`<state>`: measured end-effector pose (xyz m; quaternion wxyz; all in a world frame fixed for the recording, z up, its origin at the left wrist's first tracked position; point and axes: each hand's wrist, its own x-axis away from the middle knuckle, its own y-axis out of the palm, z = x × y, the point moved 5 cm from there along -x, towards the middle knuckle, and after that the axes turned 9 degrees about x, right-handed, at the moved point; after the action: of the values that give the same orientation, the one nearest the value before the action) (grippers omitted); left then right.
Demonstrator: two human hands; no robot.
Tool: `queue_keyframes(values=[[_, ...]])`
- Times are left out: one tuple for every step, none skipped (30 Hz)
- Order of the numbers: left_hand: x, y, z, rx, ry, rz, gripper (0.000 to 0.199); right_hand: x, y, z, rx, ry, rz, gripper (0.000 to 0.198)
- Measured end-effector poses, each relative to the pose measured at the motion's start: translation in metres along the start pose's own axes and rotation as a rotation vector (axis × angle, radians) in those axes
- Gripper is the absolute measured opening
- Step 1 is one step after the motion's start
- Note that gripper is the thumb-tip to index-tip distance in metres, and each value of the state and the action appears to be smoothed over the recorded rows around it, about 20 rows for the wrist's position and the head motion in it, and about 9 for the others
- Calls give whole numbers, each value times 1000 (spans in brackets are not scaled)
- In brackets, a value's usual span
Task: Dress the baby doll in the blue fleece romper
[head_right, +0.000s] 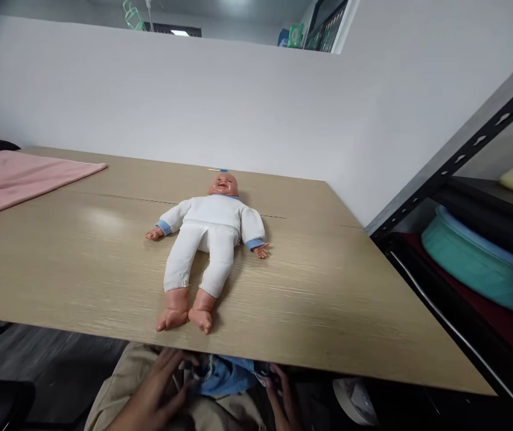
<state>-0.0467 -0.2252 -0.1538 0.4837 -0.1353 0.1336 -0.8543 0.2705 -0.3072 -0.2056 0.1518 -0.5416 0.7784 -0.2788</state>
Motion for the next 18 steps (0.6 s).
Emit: queue_keyframes(values=[[1, -2, -11, -46, -32, 70, 54, -2, 8, 10, -39, 31, -23, 43], [1, -2, -19, -77, -50, 131, 59, -5, 16, 18, -82, 61, -30, 48], [2, 0, -26, -96, -53, 161, 61, -8, 23, 23, -130, 97, -22, 55], [3, 4, -30, -102, -48, 165, 60, -11, 31, 27, -200, 146, -13, 62], [3, 9, -32, -103, -34, 154, 56, -15, 37, 29, -246, 180, 2, 69], [4, 14, -33, -105, -17, 131, 49, -19, 43, 29, -289, 209, 16, 73], [4, 18, -32, -111, 0, 110, 39, -23, 47, 28, -319, 227, 30, 76], [4, 21, -31, -124, 17, 90, 30, -28, 49, 27, -333, 230, 44, 78], [5, 23, -28, -142, 35, 72, 22, -33, 50, 25, -353, 233, 57, 78], [6, 24, -25, -160, 54, 53, 16, -38, 50, 24, -374, 236, 73, 78], [8, 24, -23, -174, 73, 33, 12, -41, 48, 23, -395, 236, 90, 78], [11, 23, -22, -184, 88, 18, 10, -44, 45, 21, -415, 235, 105, 77], [14, 21, -22, -194, 96, 7, 12, -45, 42, 19, -434, 235, 117, 76], [19, 18, -24, -209, 95, 0, 14, -43, 38, 16, -452, 236, 126, 75], [24, 15, -28, -238, 84, -6, 16, -40, 33, 12, -467, 236, 132, 74], [30, 12, -35, -288, 56, -15, 19, -35, 28, 5, -475, 229, 134, 72], [36, 10, -43, -363, 12, -34, 24, -28, 23, -4, -473, 210, 126, 70], [43, 8, -51, -455, -38, -60, 29, -19, 17, -17, -458, 171, 107, 67]])
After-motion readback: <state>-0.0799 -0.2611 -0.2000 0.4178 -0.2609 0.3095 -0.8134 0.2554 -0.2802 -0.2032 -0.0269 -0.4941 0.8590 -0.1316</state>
